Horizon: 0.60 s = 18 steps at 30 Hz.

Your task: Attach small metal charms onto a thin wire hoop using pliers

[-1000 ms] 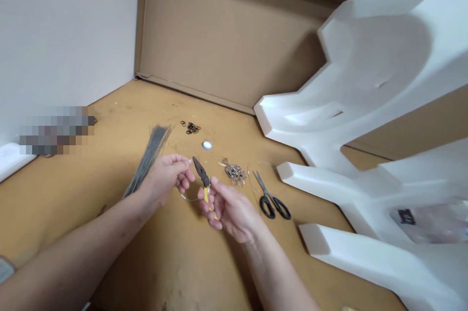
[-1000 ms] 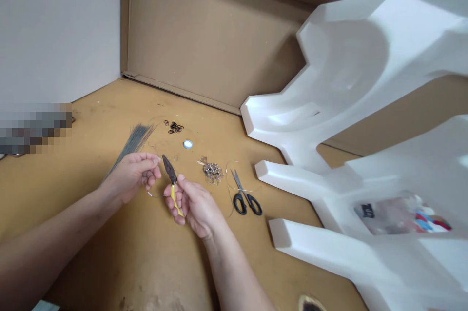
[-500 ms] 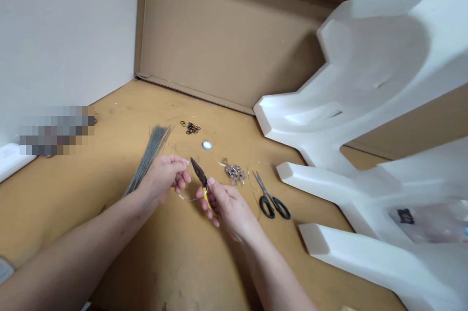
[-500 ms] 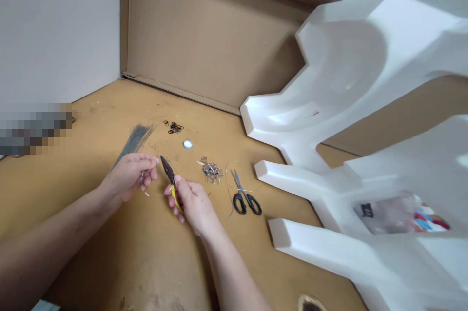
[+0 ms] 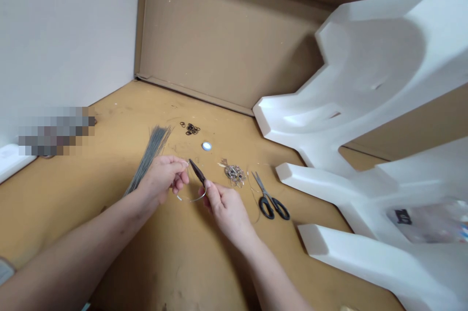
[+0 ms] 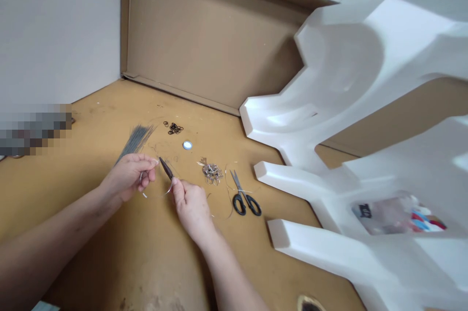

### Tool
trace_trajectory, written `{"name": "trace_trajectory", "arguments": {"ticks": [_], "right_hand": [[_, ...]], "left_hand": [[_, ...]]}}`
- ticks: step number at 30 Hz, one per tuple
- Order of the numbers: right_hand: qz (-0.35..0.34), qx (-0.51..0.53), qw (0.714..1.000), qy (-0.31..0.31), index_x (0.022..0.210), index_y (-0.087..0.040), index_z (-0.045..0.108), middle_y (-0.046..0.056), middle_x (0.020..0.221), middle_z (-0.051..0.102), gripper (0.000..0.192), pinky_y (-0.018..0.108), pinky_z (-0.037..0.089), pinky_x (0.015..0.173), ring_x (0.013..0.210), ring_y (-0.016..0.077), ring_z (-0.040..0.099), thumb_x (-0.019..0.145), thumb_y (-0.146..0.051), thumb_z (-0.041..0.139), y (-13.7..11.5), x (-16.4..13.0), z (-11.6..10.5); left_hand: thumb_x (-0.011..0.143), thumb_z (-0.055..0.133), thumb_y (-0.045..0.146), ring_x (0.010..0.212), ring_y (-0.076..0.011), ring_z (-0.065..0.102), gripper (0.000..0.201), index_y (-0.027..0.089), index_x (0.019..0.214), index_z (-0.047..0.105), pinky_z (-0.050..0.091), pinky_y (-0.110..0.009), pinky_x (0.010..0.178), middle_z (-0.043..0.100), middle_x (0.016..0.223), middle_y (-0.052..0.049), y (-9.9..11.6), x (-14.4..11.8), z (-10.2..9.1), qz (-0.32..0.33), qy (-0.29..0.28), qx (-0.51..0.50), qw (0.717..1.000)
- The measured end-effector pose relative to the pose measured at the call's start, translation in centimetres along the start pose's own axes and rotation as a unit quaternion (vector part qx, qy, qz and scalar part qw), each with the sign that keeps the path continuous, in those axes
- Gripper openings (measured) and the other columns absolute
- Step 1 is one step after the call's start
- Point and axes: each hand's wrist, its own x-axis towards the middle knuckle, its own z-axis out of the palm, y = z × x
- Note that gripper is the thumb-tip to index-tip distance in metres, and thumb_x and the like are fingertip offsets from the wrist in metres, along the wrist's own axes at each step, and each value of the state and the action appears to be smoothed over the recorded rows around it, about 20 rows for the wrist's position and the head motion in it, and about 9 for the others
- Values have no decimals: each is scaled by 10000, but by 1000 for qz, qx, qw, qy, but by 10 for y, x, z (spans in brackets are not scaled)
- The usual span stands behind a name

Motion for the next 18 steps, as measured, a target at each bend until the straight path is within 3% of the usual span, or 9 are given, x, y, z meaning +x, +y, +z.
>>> {"name": "trace_trajectory", "arguments": {"ticks": [3,9,15,18], "right_hand": [[-22,-37,999,26,471,-208,398,-14,418,393,430,251,284,482,422,122,378,827,-427,293,2,1,1],[-58,-66,995,46,564,-207,496,21,473,484,385,267,292,506,457,138,408,831,-412,310,8,2,3],[-59,-95,993,34,613,-205,488,33,550,512,347,268,302,536,514,147,435,839,-389,300,12,4,4],[-69,-52,996,-8,603,-206,452,13,560,486,347,261,316,540,529,143,437,841,-407,300,11,4,-3]], "left_hand": [[699,483,122,263,-40,369,125,132,575,495,224,-149,277,497,376,33,0,0,0,-2,4,6,1000],[687,489,112,267,-46,370,117,137,573,499,240,-160,282,498,372,36,1,-1,0,-1,10,2,1000],[703,489,126,279,-41,381,152,132,551,491,263,-156,291,503,384,32,1,-2,0,-6,5,9,1000],[696,497,130,288,-47,401,122,131,574,496,292,-160,300,522,404,26,-1,1,-1,5,0,1,1000]]}}
